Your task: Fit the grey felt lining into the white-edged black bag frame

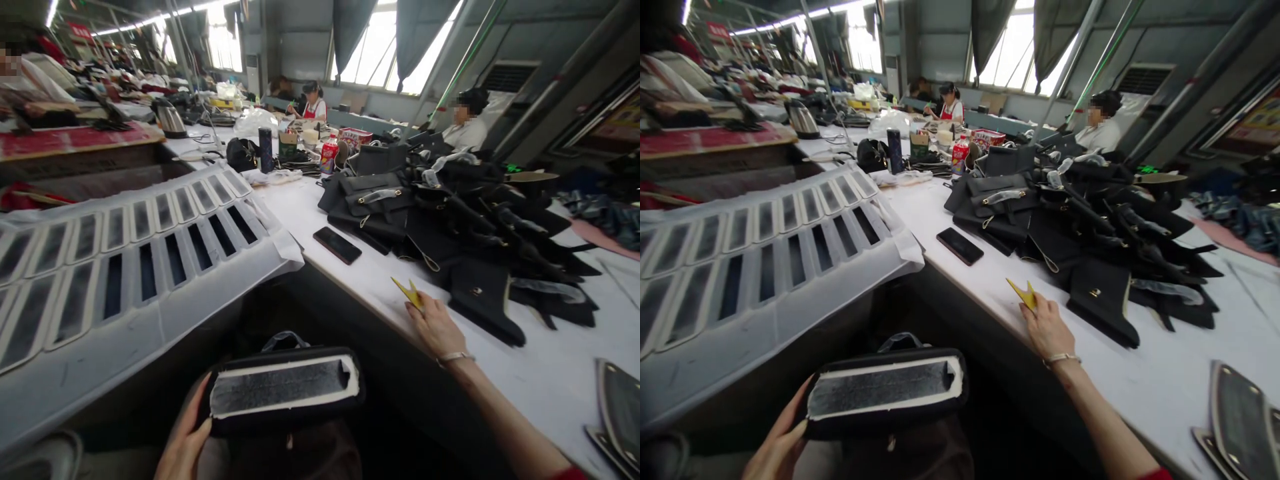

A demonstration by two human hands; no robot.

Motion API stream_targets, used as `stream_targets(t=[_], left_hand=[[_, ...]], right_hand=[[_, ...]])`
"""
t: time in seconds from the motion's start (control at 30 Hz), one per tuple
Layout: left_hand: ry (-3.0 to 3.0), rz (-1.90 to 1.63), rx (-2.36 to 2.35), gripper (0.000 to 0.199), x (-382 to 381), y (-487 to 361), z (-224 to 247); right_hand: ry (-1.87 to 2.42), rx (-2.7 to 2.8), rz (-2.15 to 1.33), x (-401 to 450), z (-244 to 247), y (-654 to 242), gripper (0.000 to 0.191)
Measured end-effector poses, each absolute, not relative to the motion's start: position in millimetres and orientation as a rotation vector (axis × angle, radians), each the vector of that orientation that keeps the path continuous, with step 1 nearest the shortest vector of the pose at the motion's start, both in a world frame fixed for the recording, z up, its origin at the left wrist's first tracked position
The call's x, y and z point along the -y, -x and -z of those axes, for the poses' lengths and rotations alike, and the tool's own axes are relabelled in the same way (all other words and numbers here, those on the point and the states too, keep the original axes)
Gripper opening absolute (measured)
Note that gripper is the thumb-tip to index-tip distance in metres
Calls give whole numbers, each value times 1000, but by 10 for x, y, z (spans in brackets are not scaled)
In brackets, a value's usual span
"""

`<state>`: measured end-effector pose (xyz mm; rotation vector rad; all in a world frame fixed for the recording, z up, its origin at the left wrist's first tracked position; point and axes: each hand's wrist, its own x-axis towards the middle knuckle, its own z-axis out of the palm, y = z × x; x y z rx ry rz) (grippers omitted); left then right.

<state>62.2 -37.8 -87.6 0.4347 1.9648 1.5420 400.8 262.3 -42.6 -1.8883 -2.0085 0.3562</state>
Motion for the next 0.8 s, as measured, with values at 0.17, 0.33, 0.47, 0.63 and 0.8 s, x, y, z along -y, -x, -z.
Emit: stream_targets(t=[0.17,0.33,0.47,0.63,0.8], left_hand=[[-425,-1534,-1968,55,348,-653,736],[-589,-1531,-1998,59,307,-706,720],[-570,-1532,-2038,56,313,-758,758],[-617,-1635,-1869,54,421,-768,767],[-619,-1585,-1691,55,473,-597,735]], right_hand=[[1848,2066,-302,-2915,533,-3824,52],[1707,1981,-454,-2576,449,-3640,51],[1555,1899,-886,-1900,388,-3334,53],[1397,1378,-1606,-1275,423,-2948,52],[1480,1001,-1694,-1232,584,-2863,57]])
